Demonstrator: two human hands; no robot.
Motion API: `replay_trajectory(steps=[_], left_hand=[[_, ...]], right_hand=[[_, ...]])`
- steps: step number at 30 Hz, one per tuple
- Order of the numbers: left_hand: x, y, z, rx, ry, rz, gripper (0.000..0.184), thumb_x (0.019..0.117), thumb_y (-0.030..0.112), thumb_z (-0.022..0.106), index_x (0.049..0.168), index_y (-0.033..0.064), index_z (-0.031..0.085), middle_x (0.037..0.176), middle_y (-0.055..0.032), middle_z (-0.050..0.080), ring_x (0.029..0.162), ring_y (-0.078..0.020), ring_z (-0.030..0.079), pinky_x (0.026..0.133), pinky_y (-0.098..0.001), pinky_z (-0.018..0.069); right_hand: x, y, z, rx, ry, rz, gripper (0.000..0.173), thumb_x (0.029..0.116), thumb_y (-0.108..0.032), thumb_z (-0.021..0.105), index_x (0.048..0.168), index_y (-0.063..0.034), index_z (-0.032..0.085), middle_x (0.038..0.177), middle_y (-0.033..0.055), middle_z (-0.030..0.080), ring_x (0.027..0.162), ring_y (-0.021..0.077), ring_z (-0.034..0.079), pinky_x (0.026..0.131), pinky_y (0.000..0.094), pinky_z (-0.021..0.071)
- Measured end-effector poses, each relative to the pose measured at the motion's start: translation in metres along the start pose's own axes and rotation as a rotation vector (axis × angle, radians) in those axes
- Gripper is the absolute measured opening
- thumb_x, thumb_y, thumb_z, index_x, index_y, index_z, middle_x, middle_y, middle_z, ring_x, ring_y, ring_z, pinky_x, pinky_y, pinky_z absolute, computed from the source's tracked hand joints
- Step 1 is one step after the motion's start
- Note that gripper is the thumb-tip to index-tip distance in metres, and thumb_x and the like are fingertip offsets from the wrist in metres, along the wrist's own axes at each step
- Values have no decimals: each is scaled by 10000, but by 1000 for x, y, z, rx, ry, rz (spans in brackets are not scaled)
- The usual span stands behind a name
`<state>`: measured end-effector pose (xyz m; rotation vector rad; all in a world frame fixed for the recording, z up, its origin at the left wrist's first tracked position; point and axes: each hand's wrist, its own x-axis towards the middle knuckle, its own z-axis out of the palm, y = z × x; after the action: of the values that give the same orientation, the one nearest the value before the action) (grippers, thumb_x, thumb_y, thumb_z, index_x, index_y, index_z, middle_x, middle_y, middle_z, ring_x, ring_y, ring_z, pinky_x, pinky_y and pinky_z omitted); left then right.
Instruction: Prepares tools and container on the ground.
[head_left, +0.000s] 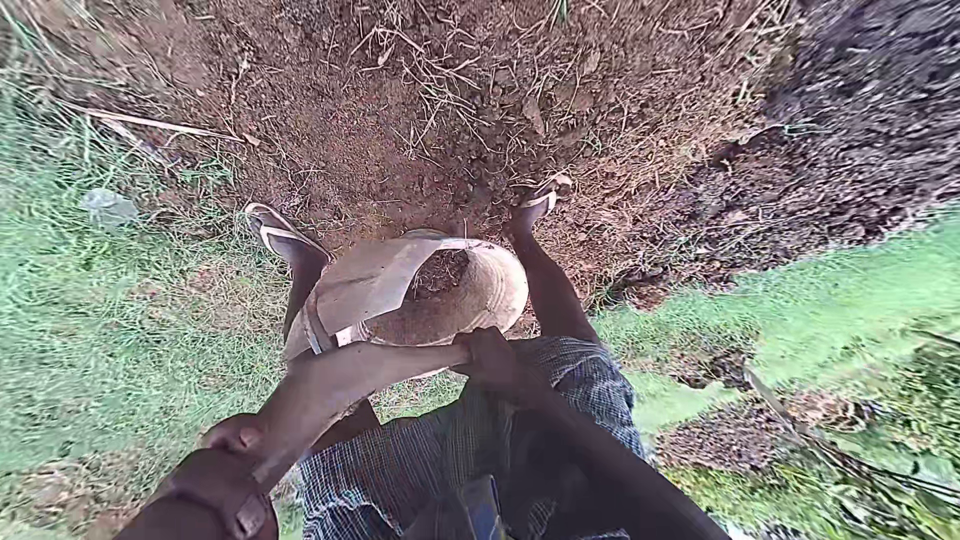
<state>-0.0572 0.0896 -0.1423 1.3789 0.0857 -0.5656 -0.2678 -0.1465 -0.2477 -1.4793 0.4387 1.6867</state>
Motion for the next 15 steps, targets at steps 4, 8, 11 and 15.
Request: replay_trajectory(steps=[4, 8, 11, 15], left_hand=[[9, -2, -37, -109, 125, -1, 297, 1042, 424, 495, 873, 228, 641, 685, 113, 572, 755, -42, 607, 987, -307, 453], [23, -35, -97, -222, 338, 68, 207, 997, 371, 619, 881, 203, 656, 714, 65, 626, 762, -100, 655, 991, -367, 512], [52, -86, -145, -271, 456, 29, 259, 998, 394, 618, 851, 192, 687, 831, 12, 699, 918, -163, 704, 1020, -384, 528], [103, -159, -198, -374, 703, -113, 408, 1122, 269, 190, 977, 126, 544, 921, -41, 697, 975, -211, 700, 955, -435, 562]], right_hand=[[-16, -24, -50, -149, 78, -30, 402, 948, -389, 687, 1167, -52, 670, 1024, 203, 697, 1020, 401, 660, 919, 609, 476], [11, -78, -117, -317, 144, -62, 380, 969, -345, 662, 1217, -57, 643, 1058, 216, 698, 1046, 410, 659, 934, 622, 456], [76, -111, -169, -434, 257, -127, 330, 980, -308, 646, 1241, -107, 654, 1078, 178, 714, 1049, 384, 673, 898, 626, 484], [153, -143, -231, -679, 557, -394, 203, 916, -285, 718, 1072, -155, 702, 909, 106, 712, 863, 333, 690, 724, 586, 523]])
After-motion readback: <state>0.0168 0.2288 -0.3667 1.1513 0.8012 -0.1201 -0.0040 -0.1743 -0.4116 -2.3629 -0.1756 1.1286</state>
